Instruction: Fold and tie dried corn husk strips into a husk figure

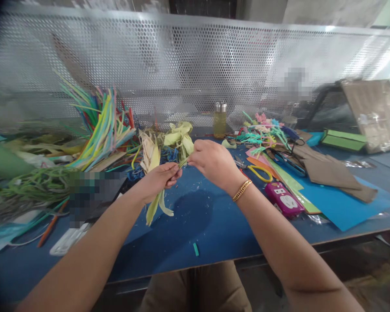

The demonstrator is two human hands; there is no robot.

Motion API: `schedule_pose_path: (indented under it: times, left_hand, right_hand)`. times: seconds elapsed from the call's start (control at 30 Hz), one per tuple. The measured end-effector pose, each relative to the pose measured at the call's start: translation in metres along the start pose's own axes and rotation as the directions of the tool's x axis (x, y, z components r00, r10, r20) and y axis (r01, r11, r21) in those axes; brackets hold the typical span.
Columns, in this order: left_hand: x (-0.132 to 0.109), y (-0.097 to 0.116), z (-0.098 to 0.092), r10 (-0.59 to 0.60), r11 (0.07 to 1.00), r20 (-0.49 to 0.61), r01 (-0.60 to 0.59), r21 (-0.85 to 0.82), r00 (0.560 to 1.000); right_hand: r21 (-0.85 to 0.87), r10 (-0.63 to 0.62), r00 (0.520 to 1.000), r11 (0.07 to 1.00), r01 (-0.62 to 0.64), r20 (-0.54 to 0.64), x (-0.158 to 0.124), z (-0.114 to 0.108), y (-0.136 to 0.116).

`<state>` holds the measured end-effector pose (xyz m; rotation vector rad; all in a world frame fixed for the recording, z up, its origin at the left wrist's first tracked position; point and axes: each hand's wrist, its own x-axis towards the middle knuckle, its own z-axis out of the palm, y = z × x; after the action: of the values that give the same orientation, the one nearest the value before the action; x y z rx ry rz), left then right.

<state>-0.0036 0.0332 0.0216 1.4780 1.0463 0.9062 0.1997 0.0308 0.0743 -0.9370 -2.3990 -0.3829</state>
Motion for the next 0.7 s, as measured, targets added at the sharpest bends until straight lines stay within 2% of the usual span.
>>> schedule_pose_path:
  times: [0.1, 0.17, 0.23, 0.3, 0.4, 0.43, 0.5, 0.57, 0.6, 0.63, 0.7]
  left_hand:
    - [-0.001, 0.0, 0.001, 0.07, 0.971, 0.044, -0.078, 0.224, 0.997]
    - [-0.004, 0.003, 0.002, 0.118, 0.92, 0.154, -0.166, 0.355, 0.981]
    - [-0.008, 0.007, 0.002, 0.135, 0.887, 0.248, -0.229, 0.401, 0.959]
    - [-0.012, 0.012, 0.003, 0.129, 0.909, 0.27, -0.222, 0.353, 0.954]
    - [-0.015, 0.018, 0.006, 0.118, 0.978, 0.236, -0.153, 0.138, 0.965]
    - [-0.015, 0.018, 0.008, 0.118, 0.99, 0.21, -0.133, 0.057, 0.971]
    - [-0.012, 0.016, 0.011, 0.116, 0.991, 0.126, -0.107, -0.074, 0.985]
    - [-0.008, 0.012, 0.012, 0.105, 0.985, -0.002, -0.105, -0.137, 0.994]
    - [-0.005, 0.009, 0.012, 0.099, 0.985, -0.077, -0.109, -0.135, 0.992]
    - [-0.003, 0.006, 0.011, 0.103, 0.988, -0.165, -0.12, -0.096, 0.981]
    - [-0.001, 0.002, 0.007, 0.152, 0.983, -0.286, -0.115, 0.143, 0.946]
  right_hand:
    - [0.066, 0.004, 1.0, 0.998, -0.002, -0.031, 0.002, 0.001, 0.0]
    - [0.164, 0.038, 0.998, 0.986, -0.03, -0.048, 0.003, 0.005, 0.004]
    - [0.329, 0.124, 0.992, 0.938, -0.109, -0.024, 0.001, 0.01, 0.013]
    - [0.551, 0.23, 0.968, 0.798, -0.244, 0.095, -0.002, 0.016, 0.023]
    - [0.759, 0.3, 0.902, 0.494, -0.424, 0.309, -0.007, 0.027, 0.031]
    - [0.783, 0.318, 0.887, 0.431, -0.449, 0.334, -0.008, 0.031, 0.029]
    - [0.802, 0.373, 0.872, 0.385, -0.457, 0.318, -0.008, 0.04, 0.021]
    - [0.794, 0.423, 0.873, 0.431, -0.428, 0.242, -0.008, 0.049, 0.007]
    - [0.754, 0.44, 0.88, 0.512, -0.412, 0.182, -0.008, 0.052, -0.001]
    - [0.672, 0.425, 0.898, 0.633, -0.384, 0.113, -0.008, 0.054, -0.008]
    - [0.483, 0.303, 0.953, 0.835, -0.265, -0.002, -0.008, 0.054, -0.021]
